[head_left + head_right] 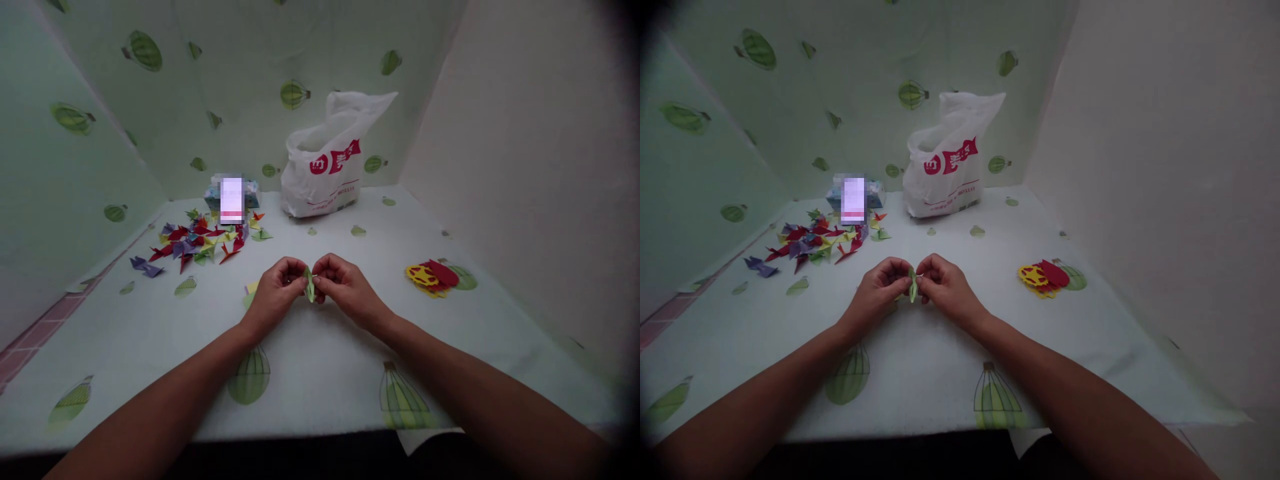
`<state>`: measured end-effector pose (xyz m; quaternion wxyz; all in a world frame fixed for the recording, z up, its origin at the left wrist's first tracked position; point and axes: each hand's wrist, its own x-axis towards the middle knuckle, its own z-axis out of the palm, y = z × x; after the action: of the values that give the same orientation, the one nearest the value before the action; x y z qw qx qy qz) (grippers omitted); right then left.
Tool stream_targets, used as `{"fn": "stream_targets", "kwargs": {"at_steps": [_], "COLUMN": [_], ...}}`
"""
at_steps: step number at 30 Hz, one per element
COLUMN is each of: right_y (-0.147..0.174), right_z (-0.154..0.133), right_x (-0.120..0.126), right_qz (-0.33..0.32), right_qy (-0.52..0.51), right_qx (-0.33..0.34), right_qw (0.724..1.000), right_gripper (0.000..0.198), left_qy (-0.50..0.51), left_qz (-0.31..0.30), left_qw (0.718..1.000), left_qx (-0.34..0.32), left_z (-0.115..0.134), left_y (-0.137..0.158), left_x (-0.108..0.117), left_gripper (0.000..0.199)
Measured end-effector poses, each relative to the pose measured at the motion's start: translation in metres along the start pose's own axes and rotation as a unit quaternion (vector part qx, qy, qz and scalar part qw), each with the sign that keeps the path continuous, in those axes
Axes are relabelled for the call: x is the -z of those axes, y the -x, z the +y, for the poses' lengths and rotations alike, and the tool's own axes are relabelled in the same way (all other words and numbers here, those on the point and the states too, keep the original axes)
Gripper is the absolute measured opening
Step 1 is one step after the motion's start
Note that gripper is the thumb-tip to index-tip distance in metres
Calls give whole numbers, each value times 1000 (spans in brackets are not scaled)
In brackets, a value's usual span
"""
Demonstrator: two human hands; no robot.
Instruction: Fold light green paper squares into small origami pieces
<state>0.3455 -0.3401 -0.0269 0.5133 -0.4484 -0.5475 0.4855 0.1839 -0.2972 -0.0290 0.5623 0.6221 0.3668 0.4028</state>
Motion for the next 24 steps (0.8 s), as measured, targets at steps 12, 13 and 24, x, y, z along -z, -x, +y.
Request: {"fn": "stream_targets", "kwargs": {"at_steps": [12,13,24], "right_y": [-2,-2,-4], "right_z": [3,2,1], "right_x": [3,3,5], "right_qz": [-51,-45,19], "right_qy": [44,38,-112], "right_qx": [55,53,23], "right_qw": [996,997,993], "right_gripper": [9,10,19], "left_qy": [120,132,207], "left_qz": [15,8,-76], "left_qw": [988,987,974], "left_qx": [93,95,48], "left_z": [8,7,1], "left_y": [2,2,0], "left_x": [-1,-1,0], "left_gripper": [25,23,20]}}
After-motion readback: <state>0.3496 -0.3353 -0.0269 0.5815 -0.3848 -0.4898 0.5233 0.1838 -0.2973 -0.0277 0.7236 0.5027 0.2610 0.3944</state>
